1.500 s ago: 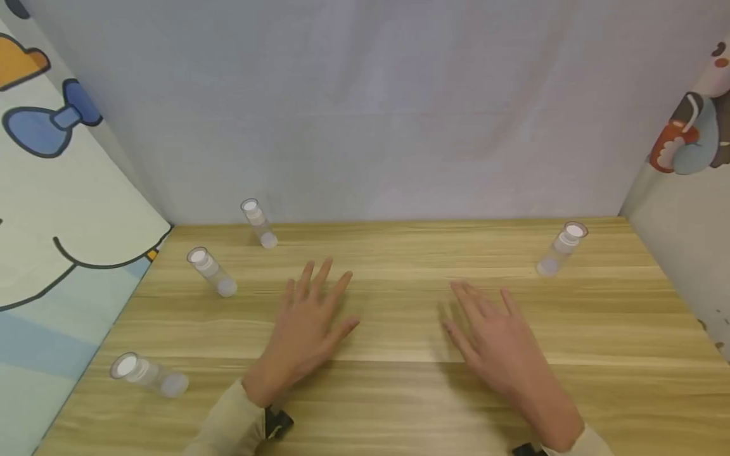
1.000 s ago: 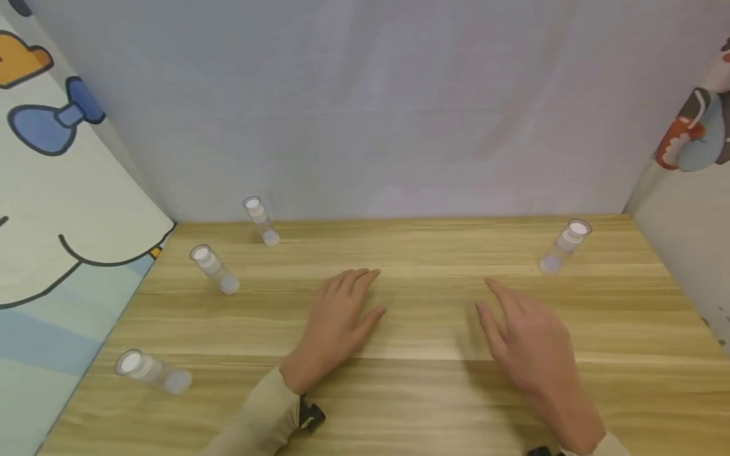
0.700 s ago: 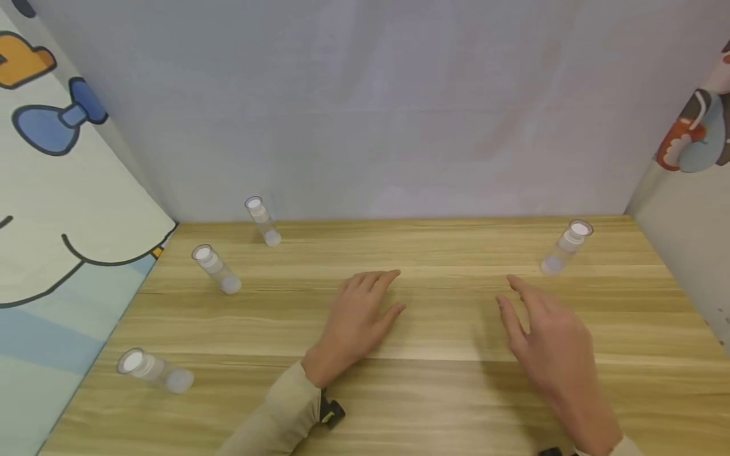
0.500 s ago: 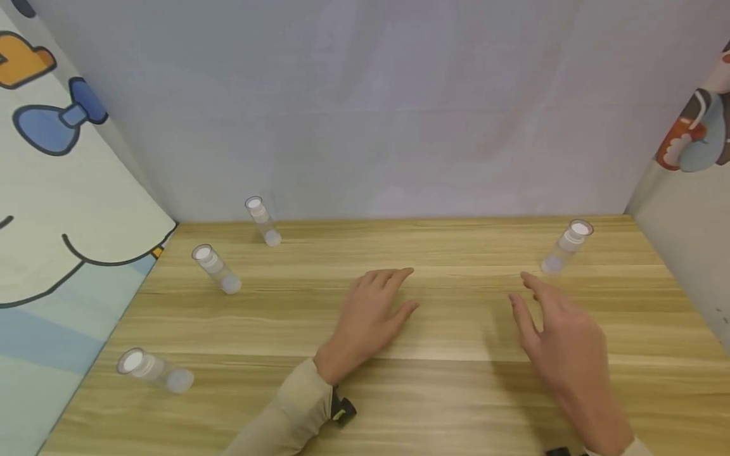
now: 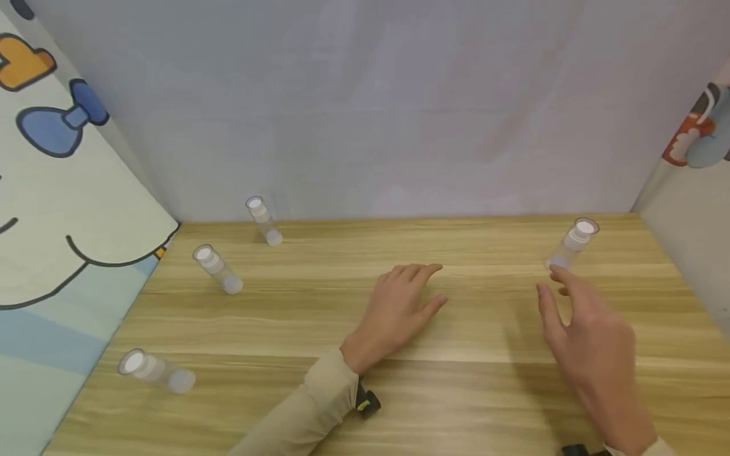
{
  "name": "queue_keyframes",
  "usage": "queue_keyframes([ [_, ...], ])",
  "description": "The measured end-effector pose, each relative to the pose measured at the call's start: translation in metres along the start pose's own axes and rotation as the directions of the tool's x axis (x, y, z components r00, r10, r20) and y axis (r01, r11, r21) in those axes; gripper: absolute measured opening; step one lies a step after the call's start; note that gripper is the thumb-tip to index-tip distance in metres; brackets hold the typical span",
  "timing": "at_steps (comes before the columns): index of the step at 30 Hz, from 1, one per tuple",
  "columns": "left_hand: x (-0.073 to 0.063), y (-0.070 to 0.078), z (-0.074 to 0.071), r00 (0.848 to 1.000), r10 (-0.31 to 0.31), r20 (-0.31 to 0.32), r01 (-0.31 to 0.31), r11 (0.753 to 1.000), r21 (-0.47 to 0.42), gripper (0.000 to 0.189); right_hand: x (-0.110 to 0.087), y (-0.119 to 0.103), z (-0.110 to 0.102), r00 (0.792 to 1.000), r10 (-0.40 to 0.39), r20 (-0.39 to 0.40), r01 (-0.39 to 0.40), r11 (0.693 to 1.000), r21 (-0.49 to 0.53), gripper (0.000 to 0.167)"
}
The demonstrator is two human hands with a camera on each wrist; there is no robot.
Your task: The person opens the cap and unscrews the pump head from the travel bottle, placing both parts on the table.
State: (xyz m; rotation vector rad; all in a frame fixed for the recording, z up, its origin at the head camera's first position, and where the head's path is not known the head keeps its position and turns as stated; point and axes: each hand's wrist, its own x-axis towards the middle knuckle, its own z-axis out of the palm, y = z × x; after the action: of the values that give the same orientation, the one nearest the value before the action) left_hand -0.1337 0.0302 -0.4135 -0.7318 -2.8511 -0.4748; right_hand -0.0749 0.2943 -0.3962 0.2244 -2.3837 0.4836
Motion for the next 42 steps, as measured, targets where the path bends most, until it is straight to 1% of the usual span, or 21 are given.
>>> queue_keyframes([
  [4,0.012,0.007,0.003,1.0,0.005,0.008,-0.005,0.998,-0.057,0.052,0.006,0.007,-0.001,0.998,0.015,-0.055,-0.014,1.0,0.022,0.035],
  [9,0.027,0.013,0.006,1.0,0.021,0.021,-0.017,0.987,-0.158,0.051,0.011,0.018,0.0,0.991,0.081,-0.104,-0.073,0.994,0.08,0.033],
  [15,0.04,0.017,0.009,0.999,0.02,0.04,-0.012,0.982,-0.189,0.05,0.016,0.036,0.003,0.985,0.129,-0.114,-0.11,0.981,0.162,0.032],
  [18,0.046,0.019,0.012,0.999,0.015,0.048,-0.006,0.981,-0.192,0.05,0.018,0.042,0.005,0.982,0.161,-0.102,-0.137,0.969,0.208,0.033],
  [20,0.049,0.021,0.014,0.998,0.015,0.054,-0.004,0.98,-0.199,0.05,0.018,0.045,0.006,0.976,0.198,-0.089,-0.175,0.959,0.222,0.036],
  [25,0.058,0.026,0.018,0.997,0.025,0.076,-0.009,0.98,-0.197,0.05,0.022,0.053,0.006,0.954,0.295,-0.046,-0.279,0.936,0.216,0.043],
  [28,0.063,0.03,0.022,0.995,0.027,0.094,-0.009,0.982,-0.189,0.05,0.024,0.058,0.006,0.946,0.323,-0.006,-0.314,0.923,0.221,0.047],
  [32,0.064,0.035,0.028,0.995,0.035,0.098,-0.017,0.982,-0.186,0.049,0.025,0.066,0.008,0.939,0.341,0.035,-0.339,0.91,0.24,0.051],
  [35,0.063,0.04,0.034,0.993,0.046,0.107,-0.027,0.984,-0.175,0.049,0.021,0.071,0.007,0.932,0.355,0.065,-0.36,0.901,0.243,0.053],
  [38,0.062,0.046,0.04,0.993,0.055,0.101,-0.037,0.985,-0.167,0.048,0.02,0.075,0.005,0.926,0.365,0.099,-0.378,0.894,0.238,0.054],
  [42,0.068,0.051,0.047,0.995,0.06,0.078,-0.046,0.985,-0.164,0.046,0.025,0.081,0.001,0.922,0.363,0.138,-0.387,0.889,0.246,0.058],
])
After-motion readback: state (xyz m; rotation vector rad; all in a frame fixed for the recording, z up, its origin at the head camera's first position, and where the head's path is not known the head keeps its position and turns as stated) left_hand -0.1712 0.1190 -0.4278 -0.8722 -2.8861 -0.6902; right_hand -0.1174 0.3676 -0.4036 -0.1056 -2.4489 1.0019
